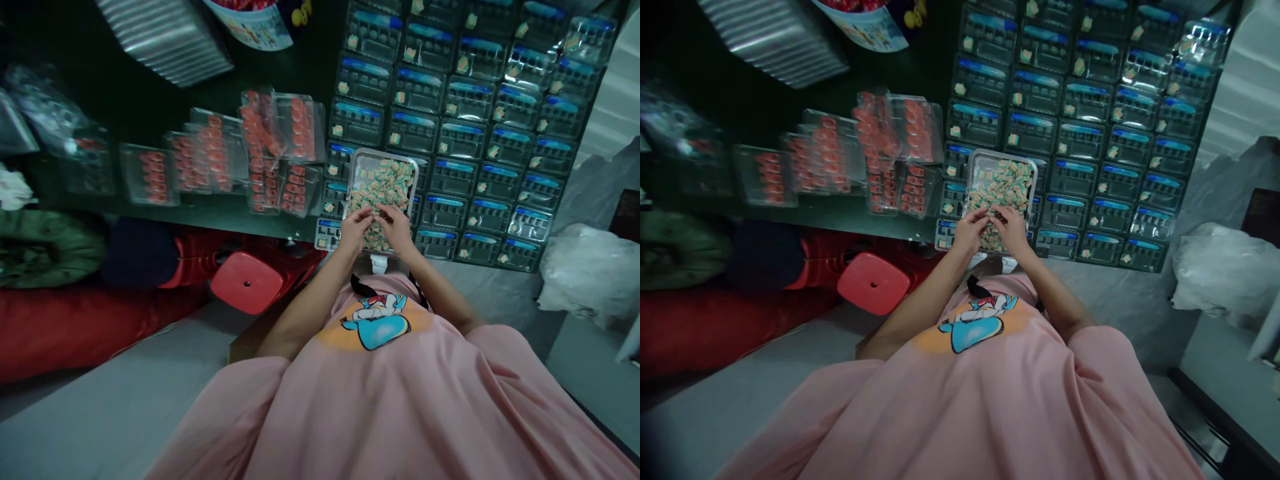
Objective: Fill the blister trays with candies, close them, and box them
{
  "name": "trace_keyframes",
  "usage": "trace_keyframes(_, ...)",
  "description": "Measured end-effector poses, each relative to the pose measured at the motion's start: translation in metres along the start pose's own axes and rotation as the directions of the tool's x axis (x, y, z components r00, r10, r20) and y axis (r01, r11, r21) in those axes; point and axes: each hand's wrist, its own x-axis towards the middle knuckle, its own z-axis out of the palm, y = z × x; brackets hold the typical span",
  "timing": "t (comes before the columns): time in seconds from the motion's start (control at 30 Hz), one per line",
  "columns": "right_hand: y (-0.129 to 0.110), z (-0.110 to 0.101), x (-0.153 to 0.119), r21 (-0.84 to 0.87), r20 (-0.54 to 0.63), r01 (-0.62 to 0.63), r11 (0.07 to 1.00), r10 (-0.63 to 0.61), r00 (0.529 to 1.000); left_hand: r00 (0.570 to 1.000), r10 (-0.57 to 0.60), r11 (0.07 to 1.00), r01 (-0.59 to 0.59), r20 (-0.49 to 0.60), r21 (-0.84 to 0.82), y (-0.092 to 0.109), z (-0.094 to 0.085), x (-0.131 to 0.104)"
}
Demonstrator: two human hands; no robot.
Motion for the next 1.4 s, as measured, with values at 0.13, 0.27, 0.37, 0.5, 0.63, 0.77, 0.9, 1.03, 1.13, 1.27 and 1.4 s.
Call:
trace_keyframes(0.13, 0.001, -0.001, -0.001, 0.061, -0.008, -0.036, 0.997, 0.037, 0.999, 0.999, -0.038, 0.999, 0.038, 0.011, 0.01, 0.002, 0.002, 0.0)
trace_keyframes(0.27, 0.001, -0.007, -0.004, 0.063, 0.026, -0.043, 0.997, 0.042, 0.999, 0.996, -0.057, 0.997, 0.053, 0.062, 0.058, -0.001, 0.004, -0.001)
trace_keyframes(0.37, 0.008, -0.021, -0.008, 0.053, 0.023, -0.054, 0.997, 0.052, 0.998, 0.991, -0.081, 0.993, 0.072, 0.103, 0.091, -0.005, 0.008, -0.002)
trace_keyframes(0.5, 0.034, -0.067, -0.005, 0.056, -0.124, -0.095, 0.994, 0.101, 0.987, 0.99, -0.098, 0.988, 0.085, 0.098, 0.129, -0.009, 0.011, -0.002)
trace_keyframes(0.63, 0.073, -0.143, 0.019, 0.046, -0.408, -0.186, 0.981, 0.189, 0.893, 0.994, -0.081, 0.988, 0.071, 0.072, 0.134, -0.01, 0.008, 0.0)
trace_keyframes(0.77, 0.098, -0.205, 0.049, 0.037, -0.554, -0.246, 0.969, 0.225, 0.802, 0.996, -0.07, 0.987, 0.063, 0.046, 0.147, -0.011, 0.004, -0.002)
trace_keyframes(0.9, 0.098, -0.21, 0.069, -0.002, -0.456, -0.207, 0.978, 0.183, 0.871, 0.998, -0.055, 0.987, 0.049, 0.037, 0.153, -0.015, 0.001, -0.004)
trace_keyframes(1.03, 0.087, -0.175, 0.085, -0.114, -0.289, -0.203, 0.972, 0.163, 0.943, 0.999, -0.041, 0.988, 0.036, 0.027, 0.152, -0.019, -0.003, -0.002)
trace_keyframes(1.13, 0.081, -0.152, 0.097, -0.264, -0.267, -0.245, 0.933, 0.173, 0.948, 0.999, -0.028, 0.988, 0.024, 0.024, 0.154, -0.021, -0.007, 0.0)
trace_keyframes(1.27, 0.077, -0.144, 0.109, -0.448, -0.242, -0.263, 0.854, 0.168, 0.956, 1.0, -0.004, 0.991, 0.003, 0.01, 0.135, -0.021, -0.013, 0.002)
trace_keyframes(1.4, 0.073, -0.149, 0.116, -0.572, -0.147, -0.213, 0.792, 0.157, 0.977, 1.0, -0.012, 0.993, 0.012, 0.003, 0.12, -0.021, -0.018, -0.001)
